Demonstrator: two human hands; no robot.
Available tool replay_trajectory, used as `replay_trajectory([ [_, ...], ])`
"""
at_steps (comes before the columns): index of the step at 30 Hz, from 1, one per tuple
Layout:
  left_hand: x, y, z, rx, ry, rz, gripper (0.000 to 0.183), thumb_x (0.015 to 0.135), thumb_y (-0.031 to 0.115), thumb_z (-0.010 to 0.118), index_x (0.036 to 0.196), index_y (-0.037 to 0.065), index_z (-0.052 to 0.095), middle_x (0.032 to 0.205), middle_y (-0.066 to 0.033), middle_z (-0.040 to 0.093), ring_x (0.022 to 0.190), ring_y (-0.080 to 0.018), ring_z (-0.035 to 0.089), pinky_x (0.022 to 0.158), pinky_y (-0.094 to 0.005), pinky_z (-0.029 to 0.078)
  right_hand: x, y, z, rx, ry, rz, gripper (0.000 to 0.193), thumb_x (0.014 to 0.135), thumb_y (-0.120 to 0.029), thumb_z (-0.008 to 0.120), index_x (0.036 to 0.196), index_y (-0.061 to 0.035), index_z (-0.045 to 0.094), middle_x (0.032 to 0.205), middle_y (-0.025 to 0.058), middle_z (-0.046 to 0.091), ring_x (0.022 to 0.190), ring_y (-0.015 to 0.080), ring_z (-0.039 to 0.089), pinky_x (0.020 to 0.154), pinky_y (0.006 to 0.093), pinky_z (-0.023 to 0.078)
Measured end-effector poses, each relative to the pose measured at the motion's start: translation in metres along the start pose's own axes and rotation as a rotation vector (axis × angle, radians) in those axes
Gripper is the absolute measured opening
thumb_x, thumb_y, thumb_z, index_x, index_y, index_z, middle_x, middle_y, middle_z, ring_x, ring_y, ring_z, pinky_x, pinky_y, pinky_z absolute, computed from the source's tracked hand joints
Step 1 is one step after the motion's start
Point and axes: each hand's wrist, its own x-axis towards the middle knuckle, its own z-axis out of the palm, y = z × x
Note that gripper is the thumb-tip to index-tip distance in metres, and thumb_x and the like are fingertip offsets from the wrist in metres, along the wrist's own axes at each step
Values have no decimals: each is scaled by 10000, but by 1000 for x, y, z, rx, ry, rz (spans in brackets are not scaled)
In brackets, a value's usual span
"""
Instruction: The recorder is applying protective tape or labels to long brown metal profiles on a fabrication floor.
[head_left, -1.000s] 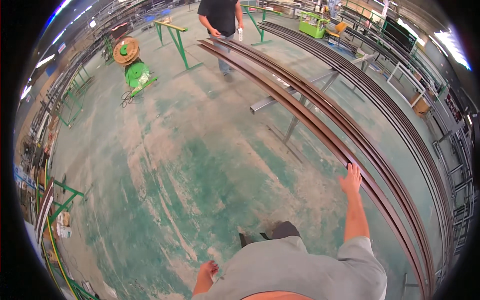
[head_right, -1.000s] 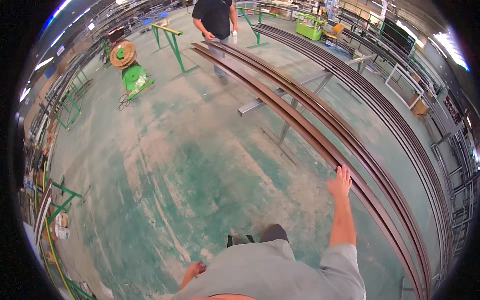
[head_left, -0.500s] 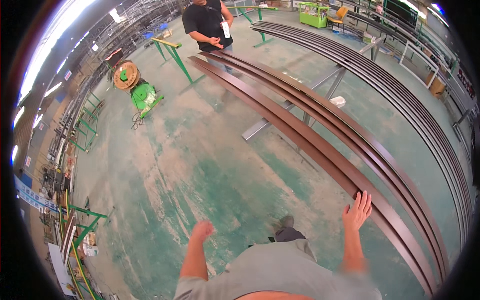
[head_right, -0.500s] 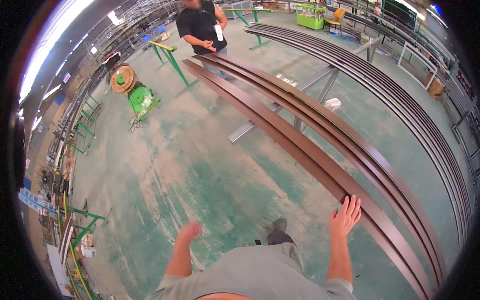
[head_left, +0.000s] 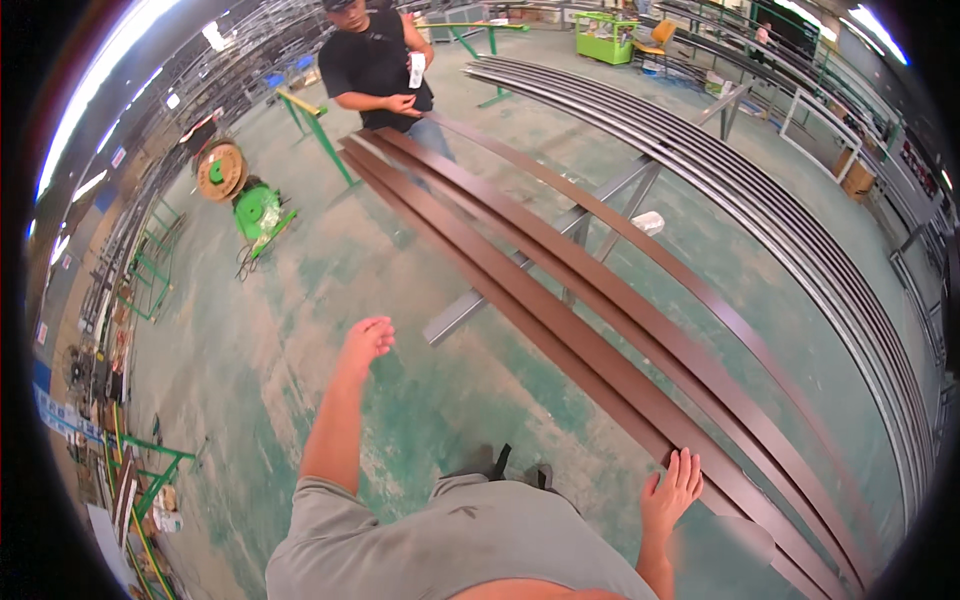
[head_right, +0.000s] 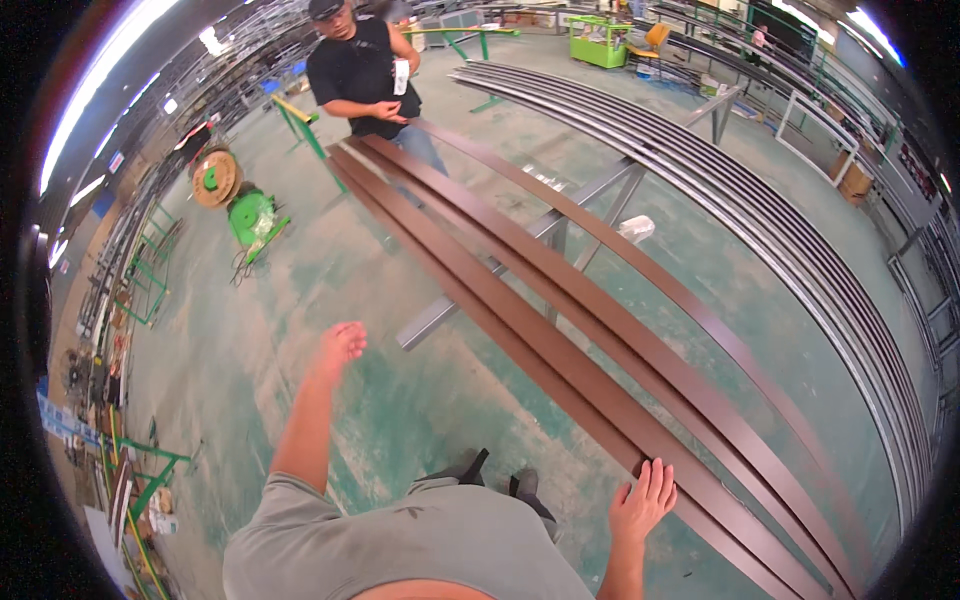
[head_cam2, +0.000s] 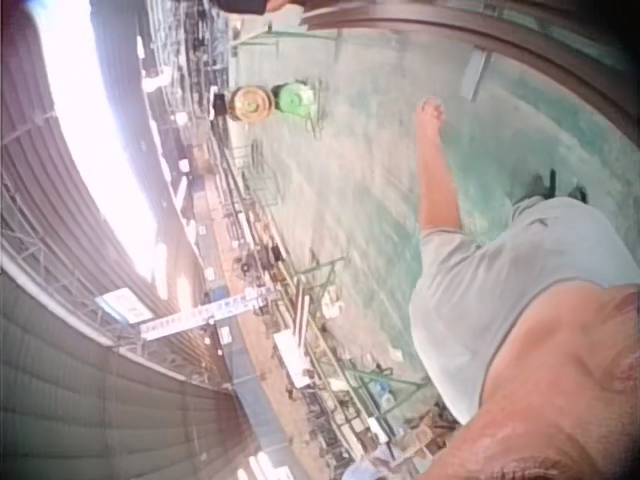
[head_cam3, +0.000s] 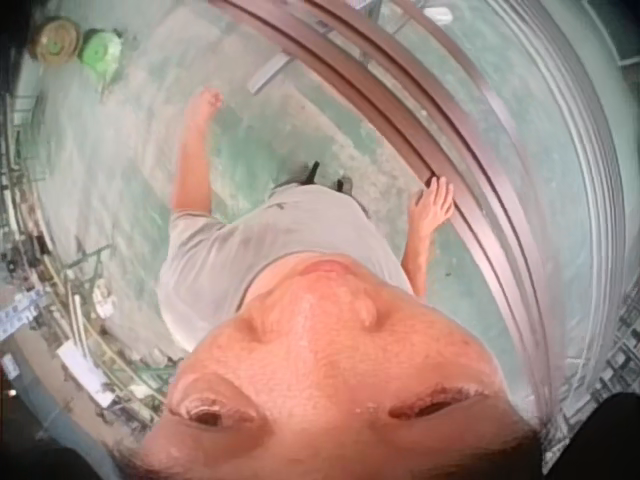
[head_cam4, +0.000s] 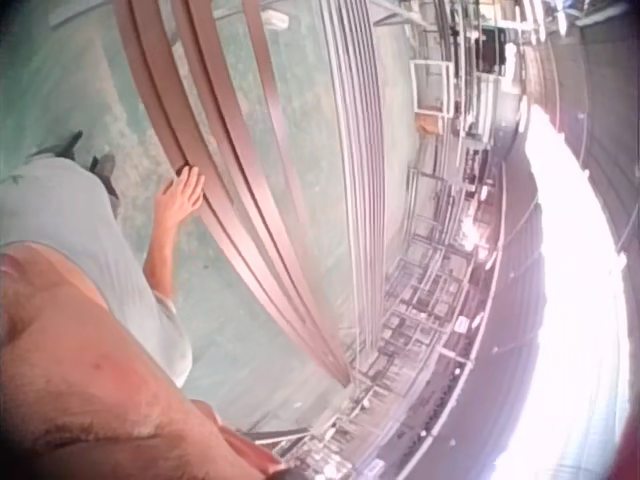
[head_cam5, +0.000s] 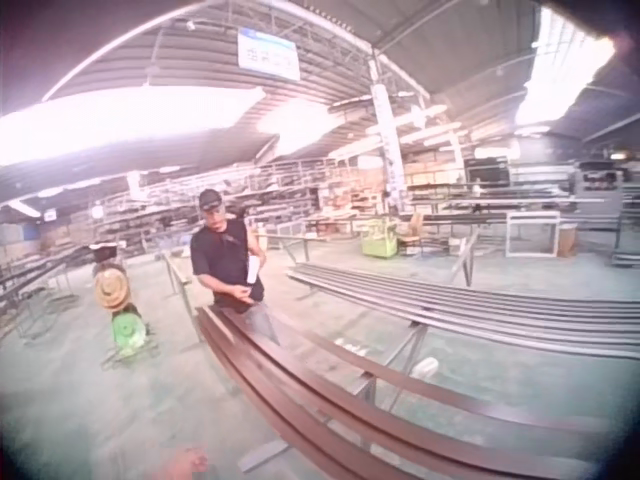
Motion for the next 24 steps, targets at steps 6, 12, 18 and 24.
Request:
replay_trajectory([
  [6, 95, 85, 54, 36, -67, 169, 311, 900, 241, 625, 1141, 45, 623, 956, -42, 655, 816, -120, 610, 696, -260, 507, 10, -14, 4, -3, -10, 125, 488, 712, -52, 592, 1200, -51, 569, 1327, 122, 541, 1285, 349, 446, 1056, 499, 308],
  [12, 201, 141, 93, 112, -23, 387, 276, 881, 192, 640, 1106, 32, 633, 853, -25, 647, 779, -87, 596, 663, -232, 477, 15, -15, 24, -52, 81, 267, 397, 673, 1, 548, 1066, -47, 588, 1236, 121, 588, 1226, 346, 497, 1046, 492, 329],
  [18, 339, 182, 47, 306, 272, 691, 384, 832, 201, 703, 1160, 24, 612, 1013, -90, 678, 930, -154, 623, 835, -297, 492, 50, -43, -2, 74, -5, 310, 370, 645, 65, 504, 995, -28, 576, 1098, 188, 606, 1157, 383, 529, 970, 503, 385],
  [24, 391, 265, 47, 329, 160, 637, 762, 774, 209, 768, 1419, 67, 387, 1352, -152, 496, 1162, -243, 535, 947, -362, 456, 47, -38, -3, 95, -121, 357, 420, 618, 91, 460, 1019, 11, 558, 1152, 215, 563, 1170, 433, 491, 1001, 501, 386],
])
